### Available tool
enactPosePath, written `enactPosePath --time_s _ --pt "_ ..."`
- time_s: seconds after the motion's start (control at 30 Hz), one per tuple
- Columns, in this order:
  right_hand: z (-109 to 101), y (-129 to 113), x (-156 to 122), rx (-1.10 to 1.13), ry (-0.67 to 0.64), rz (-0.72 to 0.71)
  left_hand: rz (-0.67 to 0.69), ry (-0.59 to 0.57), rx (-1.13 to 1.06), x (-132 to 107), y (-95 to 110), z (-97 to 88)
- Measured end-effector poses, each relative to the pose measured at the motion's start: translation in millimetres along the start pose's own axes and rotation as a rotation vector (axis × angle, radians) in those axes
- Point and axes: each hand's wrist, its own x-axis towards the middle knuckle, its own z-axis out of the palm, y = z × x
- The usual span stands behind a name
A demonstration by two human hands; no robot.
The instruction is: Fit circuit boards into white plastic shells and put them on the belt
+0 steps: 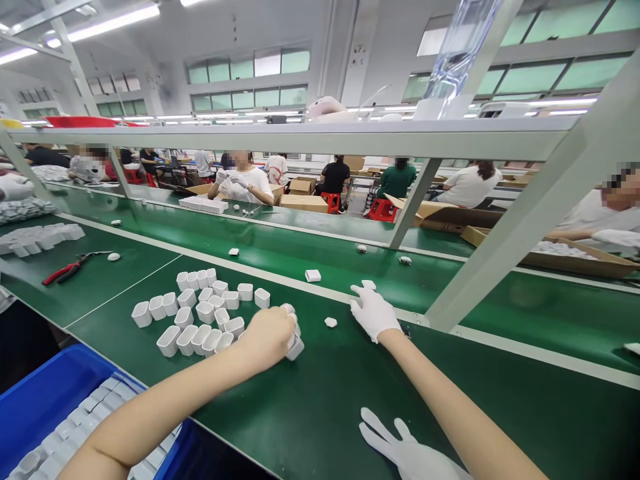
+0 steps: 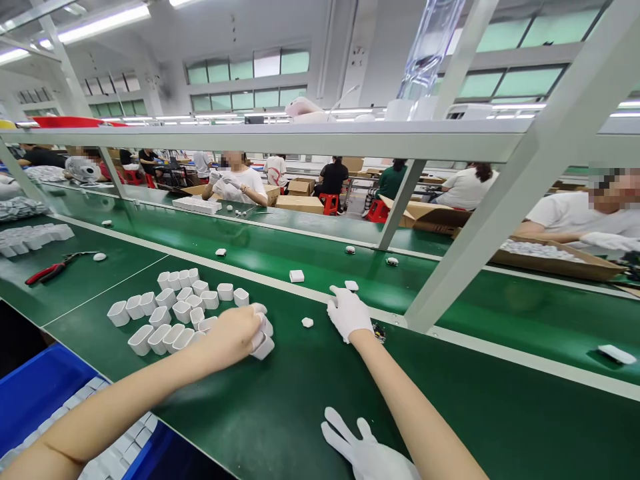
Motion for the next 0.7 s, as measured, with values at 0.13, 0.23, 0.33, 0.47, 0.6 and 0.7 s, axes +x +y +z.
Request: enactPosePath --time_s 0.13,0.23,0.33,0.47,0.6,0.7 --pt "6.7 -0.7 5.0 -0.035 0.024 0.019 0.168 -0.024 -0.022 16.4 19.8 28.4" --pt "12.9 3.3 13.6 -0.034 0.044 0.089 0.21 0.019 -0.095 25.5 23.4 46.5" --pt "22.1 5.1 25.1 0.01 0.053 0.155 0.224 0.073 -0.197 23.8 21.7 59.6" --pt "35.2 -0.4 46.9 0.11 0.06 0.215 0.177 0.172 -0.579 15.5 20.4 75.8" --pt "40.0 -10.4 69.7 0.225 0.073 0.248 0.107 0.177 -0.822 13.2 21.0 85.4" --pt "38.6 -16.4 77.4 0.32 0.093 0.255 0.151 0.143 -0.742 13.5 19.1 84.0"
